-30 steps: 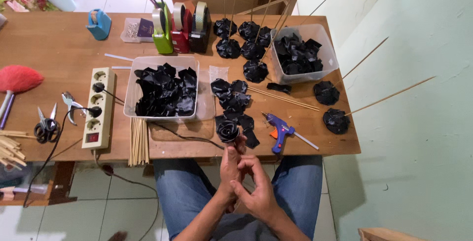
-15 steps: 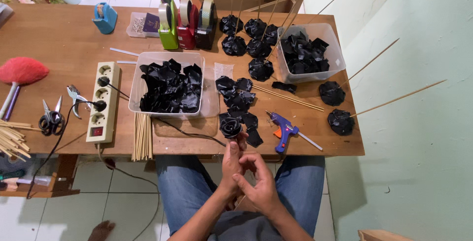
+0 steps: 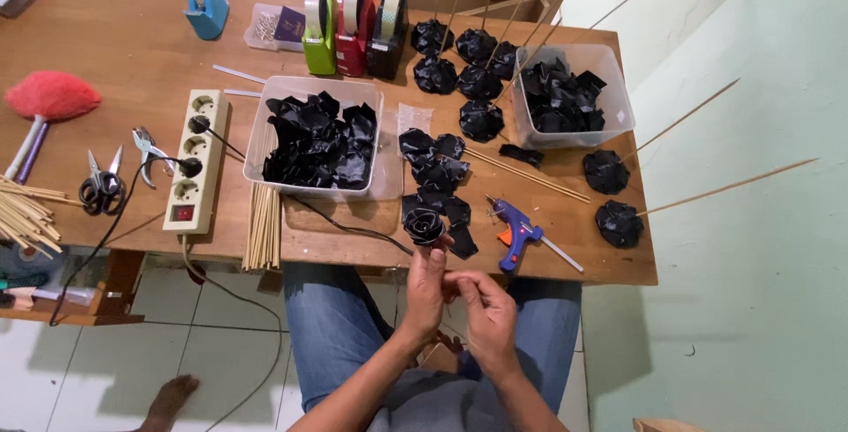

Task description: The person sits at a wooden table and uses a hot glue gun to attach black fabric petals to a wooden stick, forming a rose shape. They repeatedly pick up petals, apply glue, and press them onto the growing flower structure.

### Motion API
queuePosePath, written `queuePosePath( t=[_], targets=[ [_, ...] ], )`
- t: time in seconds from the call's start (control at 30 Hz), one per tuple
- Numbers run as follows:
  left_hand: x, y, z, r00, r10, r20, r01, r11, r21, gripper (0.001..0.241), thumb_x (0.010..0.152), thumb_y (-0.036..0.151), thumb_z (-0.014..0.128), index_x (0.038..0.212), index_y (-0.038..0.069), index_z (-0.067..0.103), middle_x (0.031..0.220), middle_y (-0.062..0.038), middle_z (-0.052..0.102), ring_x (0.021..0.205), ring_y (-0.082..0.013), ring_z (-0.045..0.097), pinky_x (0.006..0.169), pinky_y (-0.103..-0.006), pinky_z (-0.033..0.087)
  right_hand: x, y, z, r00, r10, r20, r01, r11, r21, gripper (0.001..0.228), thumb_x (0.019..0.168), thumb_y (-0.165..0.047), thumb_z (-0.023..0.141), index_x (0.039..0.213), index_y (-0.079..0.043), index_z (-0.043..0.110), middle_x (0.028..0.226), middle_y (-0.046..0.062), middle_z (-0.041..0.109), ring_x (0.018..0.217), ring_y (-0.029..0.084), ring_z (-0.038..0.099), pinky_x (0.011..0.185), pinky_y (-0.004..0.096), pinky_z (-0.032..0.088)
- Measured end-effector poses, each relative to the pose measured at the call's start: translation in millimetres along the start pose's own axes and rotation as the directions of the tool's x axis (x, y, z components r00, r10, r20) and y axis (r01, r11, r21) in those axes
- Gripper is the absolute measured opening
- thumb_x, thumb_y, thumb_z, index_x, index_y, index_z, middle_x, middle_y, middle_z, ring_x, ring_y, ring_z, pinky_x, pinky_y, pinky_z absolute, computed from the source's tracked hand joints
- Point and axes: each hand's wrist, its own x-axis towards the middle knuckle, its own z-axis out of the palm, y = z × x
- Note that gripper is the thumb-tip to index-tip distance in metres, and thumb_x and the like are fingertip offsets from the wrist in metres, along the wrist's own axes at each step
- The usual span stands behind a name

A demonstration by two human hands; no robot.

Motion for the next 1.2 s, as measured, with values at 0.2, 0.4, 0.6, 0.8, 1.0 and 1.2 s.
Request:
queuePosePath(
  t=[0.2, 0.4, 0.6, 0.8, 1.0, 1.2],
  targets=[
    [15.8, -45.4, -13.4, 0.975, 0.208, -0.081, -0.189, 0.963, 0.192, 0.038, 0.102, 0.044, 0.047, 0.117, 0.011, 0.06, 0.11, -0.003, 0.064, 0.098, -0.0112, 0.056, 0.089, -0.0267, 0.042, -13.8, -1.1, 1.9, 0.994, -0.106, 0.036, 0.111, 0.977, -0.182, 0.039, 0.101, -0.023, 0.049, 0.122, 0.001, 0.07, 0.114, 0.012, 0.075, 0.106, 0.019, 0.07, 0.092, 0.03, 0.053],
    [0.7, -31.8, -7.5, 0.985, 0.17, -0.039, -0.165, 0.98, 0.11, 0.03, 0.101, 0.029, 0.056, 0.121, 0.007, 0.058, 0.113, -0.004, 0.063, 0.103, -0.0133, 0.057, 0.093, -0.0294, 0.044, -11.9, -39.5, 5.4, 0.942, -0.336, 0.007, 0.333, 0.93, -0.154, 0.044, 0.103, -0.03, 0.045, 0.079, -0.002, 0.069, 0.09, 0.01, 0.072, 0.081, 0.021, 0.067, 0.074, 0.032, 0.05],
    [-7.0, -8.5, 3.3, 0.955, 0.257, 0.149, -0.274, 0.955, 0.11, 0.034, 0.105, 0.036, 0.048, 0.086, 0.009, 0.056, 0.08, -0.002, 0.053, 0.071, -0.0128, 0.047, 0.064, -0.0316, 0.042, -3.4, -1.6, -4.7, 0.958, -0.147, -0.248, 0.107, 0.98, -0.167, 0.031, 0.102, -0.023, 0.045, 0.078, -0.008, 0.056, 0.078, 0.005, 0.063, 0.072, 0.016, 0.058, 0.071, 0.03, 0.048],
    [3.7, -1.6, -21.2, 0.994, 0.09, -0.063, -0.083, 0.991, 0.106, 0.023, 0.104, 0.009, 0.05, 0.09, 0.0, 0.066, 0.048, 0.001, 0.037, 0.044, -0.0077, 0.033, 0.046, -0.0238, 0.031, 42.1, 25.2, -17.8, 0.995, -0.052, -0.085, 0.009, 0.897, -0.442, 0.022, 0.086, 0.002, 0.069, 0.106, -0.003, 0.065, 0.108, 0.012, 0.062, 0.063, 0.024, 0.066, 0.055, 0.033, 0.058],
    [20.1, -46.2, -45.4, 0.99, -0.102, -0.094, 0.101, 0.995, -0.022, 0.022, 0.103, 0.016, 0.056, 0.091, 0.002, 0.067, 0.054, 0.008, 0.032, 0.046, -0.0031, 0.029, 0.044, -0.0198, 0.025, 47.9, 35.7, -8.1, 0.988, 0.05, 0.148, 0.108, 0.464, -0.879, 0.045, 0.085, 0.0, 0.057, 0.13, -0.005, 0.056, 0.115, 0.018, 0.056, 0.096, 0.046, 0.065, 0.067, 0.058, 0.061],
    [29.8, -42.8, -60.3, 0.986, -0.144, -0.088, 0.14, 0.989, -0.052, 0.017, 0.1, 0.009, 0.053, 0.095, 0.0, 0.068, 0.061, 0.009, 0.029, 0.049, -0.0015, 0.027, 0.044, -0.019, 0.026, 23.5, 76.7, -9.5, 0.978, -0.07, 0.196, 0.208, 0.362, -0.909, 0.042, 0.085, -0.005, 0.063, 0.127, -0.011, 0.061, 0.123, 0.01, 0.059, 0.101, 0.034, 0.068, 0.064, 0.048, 0.064]
  ],
)
